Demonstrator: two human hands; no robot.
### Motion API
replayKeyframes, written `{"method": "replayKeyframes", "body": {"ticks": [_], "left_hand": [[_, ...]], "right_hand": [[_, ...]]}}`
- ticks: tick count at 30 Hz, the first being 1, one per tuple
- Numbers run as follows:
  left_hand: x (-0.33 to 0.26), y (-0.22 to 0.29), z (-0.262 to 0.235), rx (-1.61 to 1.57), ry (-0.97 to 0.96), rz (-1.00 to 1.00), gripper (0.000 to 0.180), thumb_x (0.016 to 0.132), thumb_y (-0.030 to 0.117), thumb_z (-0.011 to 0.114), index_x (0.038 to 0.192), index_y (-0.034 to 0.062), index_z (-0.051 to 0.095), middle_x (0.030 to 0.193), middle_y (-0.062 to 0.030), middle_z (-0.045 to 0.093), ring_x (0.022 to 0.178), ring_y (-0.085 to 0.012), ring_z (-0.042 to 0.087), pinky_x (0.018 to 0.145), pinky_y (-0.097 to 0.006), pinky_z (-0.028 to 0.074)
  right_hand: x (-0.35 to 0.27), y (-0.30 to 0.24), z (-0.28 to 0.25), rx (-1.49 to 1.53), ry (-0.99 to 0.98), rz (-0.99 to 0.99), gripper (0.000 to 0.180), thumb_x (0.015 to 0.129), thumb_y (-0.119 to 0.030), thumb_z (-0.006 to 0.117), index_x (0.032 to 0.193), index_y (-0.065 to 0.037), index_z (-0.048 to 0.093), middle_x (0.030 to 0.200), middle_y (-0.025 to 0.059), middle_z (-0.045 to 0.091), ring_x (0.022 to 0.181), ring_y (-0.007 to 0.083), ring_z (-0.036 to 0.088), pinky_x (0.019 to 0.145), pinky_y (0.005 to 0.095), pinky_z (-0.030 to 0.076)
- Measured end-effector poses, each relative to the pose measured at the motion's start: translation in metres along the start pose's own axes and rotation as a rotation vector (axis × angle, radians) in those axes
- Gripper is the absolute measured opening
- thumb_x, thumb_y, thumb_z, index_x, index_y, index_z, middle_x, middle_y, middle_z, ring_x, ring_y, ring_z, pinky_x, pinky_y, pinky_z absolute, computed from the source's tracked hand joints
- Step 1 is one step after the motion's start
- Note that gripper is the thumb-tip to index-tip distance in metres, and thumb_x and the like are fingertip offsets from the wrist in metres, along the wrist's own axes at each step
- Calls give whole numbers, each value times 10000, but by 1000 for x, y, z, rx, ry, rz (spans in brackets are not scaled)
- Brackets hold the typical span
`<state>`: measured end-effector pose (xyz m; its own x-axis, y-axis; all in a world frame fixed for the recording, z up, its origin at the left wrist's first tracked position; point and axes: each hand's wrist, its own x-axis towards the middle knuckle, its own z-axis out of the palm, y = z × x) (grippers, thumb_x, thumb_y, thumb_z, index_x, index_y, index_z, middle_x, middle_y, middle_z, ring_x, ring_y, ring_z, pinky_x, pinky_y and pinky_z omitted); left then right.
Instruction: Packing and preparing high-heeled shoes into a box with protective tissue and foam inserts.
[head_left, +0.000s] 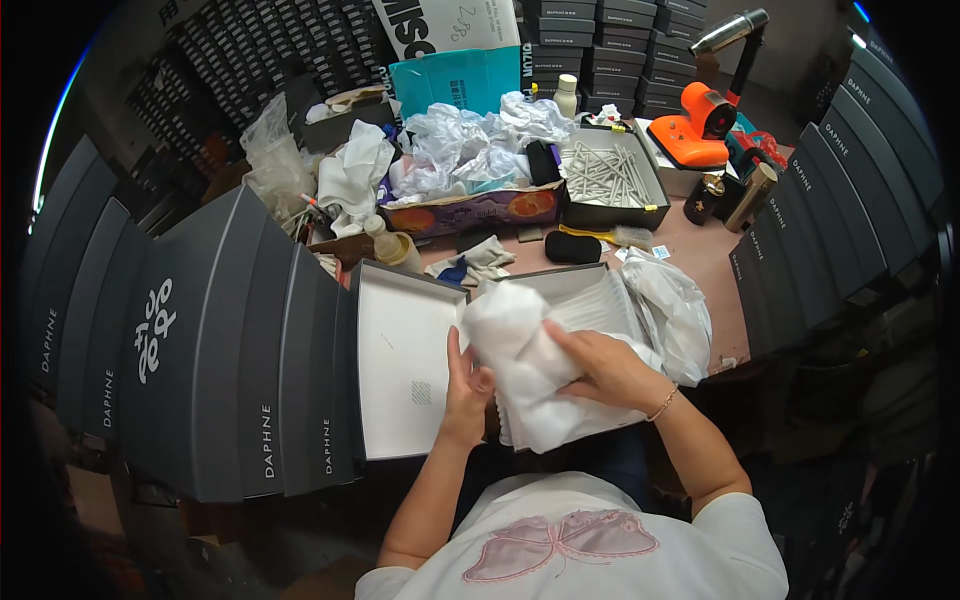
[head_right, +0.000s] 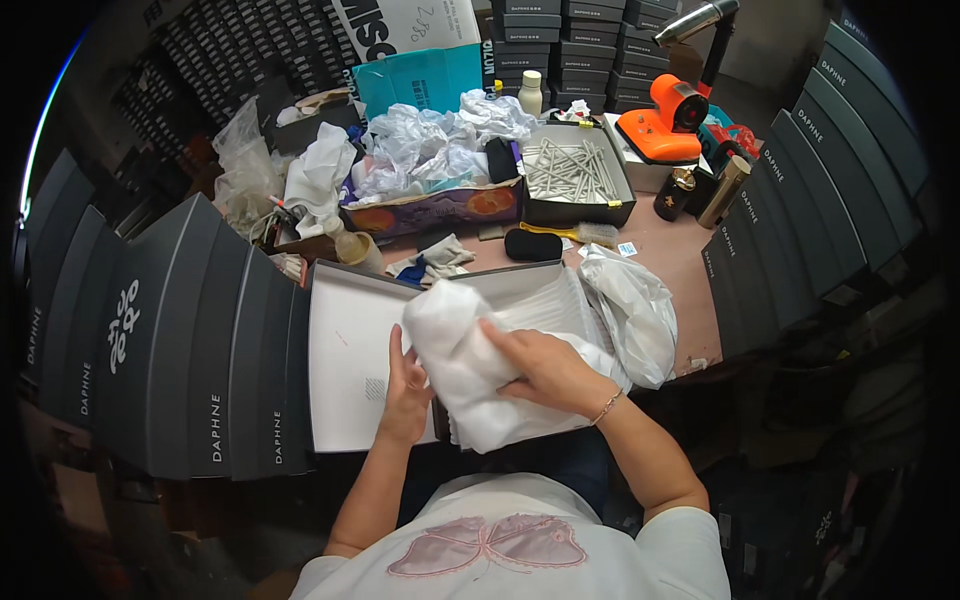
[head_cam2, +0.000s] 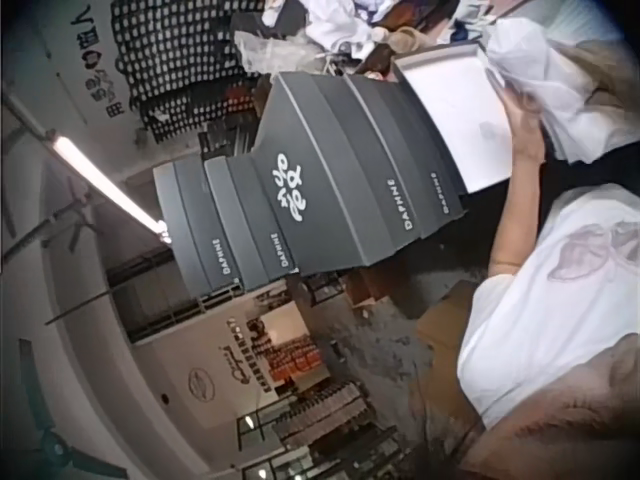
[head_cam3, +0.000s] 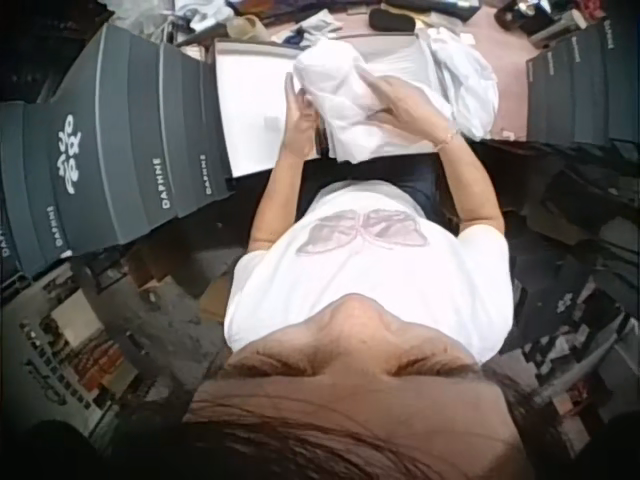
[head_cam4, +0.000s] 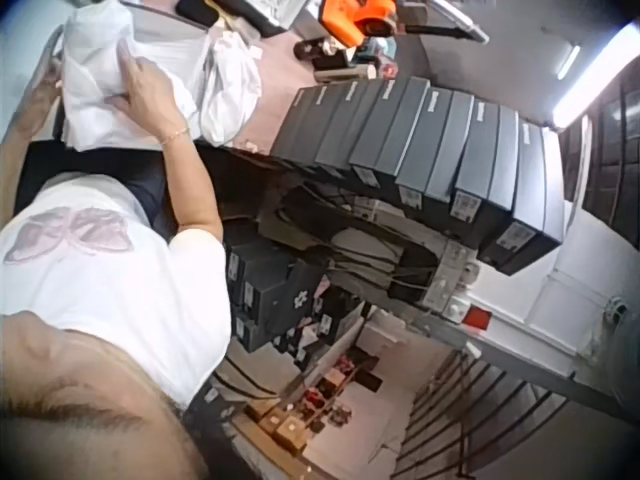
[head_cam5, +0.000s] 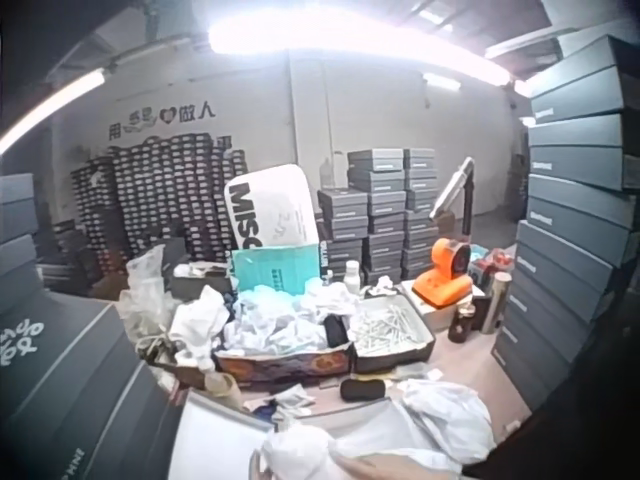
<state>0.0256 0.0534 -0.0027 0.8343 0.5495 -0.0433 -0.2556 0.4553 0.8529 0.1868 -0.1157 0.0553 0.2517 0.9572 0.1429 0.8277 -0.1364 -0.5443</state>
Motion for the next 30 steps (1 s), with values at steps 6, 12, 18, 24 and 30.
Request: {"method": "replayKeyframes", "body": {"ticks": [6,12,18,24,30], "left_hand": [[2,9,10,-399,242,-214,504,922,405,533,1301,75,494,1250,-96,563,1138,-254,559,971,-417,473],[15,-26,-6,-412,289,-199,537,942,489,410,1295,96,502,1253,-103,565,1129,-272,565,962,-406,479],[9,17,-26,-592,81,-105,629,928,593,444,1347,125,454,1306,-107,520,1135,-291,556,987,-447,463],[21,5,-32,-571,114,-136,579,925,568,471,1259,96,486,1232,-109,545,1076,-285,575,923,-431,475],[10,29,-51,-539,86,-81,539,922,543,498,1172,66,518,1158,-111,571,1018,-278,594,858,-414,488]], "right_hand": [[-1,-20,-1,-478,75,-358,669,767,-280,699,1384,-222,447,1178,60,566,1071,242,571,925,405,426],[0,-53,98,-136,209,-532,171,815,-116,600,968,-70,662,1259,121,559,1228,279,515,1130,548,259],[-41,-33,-7,347,850,134,450,870,-116,676,1277,-23,510,1237,147,565,1159,264,562,1016,390,428],[-34,-11,21,1153,374,211,608,861,-201,730,1364,-46,426,1260,69,525,1146,146,531,926,318,496],[-50,7,18,1228,-111,284,822,777,-399,792,1401,-55,383,1315,90,501,1167,181,543,947,336,500]]}}
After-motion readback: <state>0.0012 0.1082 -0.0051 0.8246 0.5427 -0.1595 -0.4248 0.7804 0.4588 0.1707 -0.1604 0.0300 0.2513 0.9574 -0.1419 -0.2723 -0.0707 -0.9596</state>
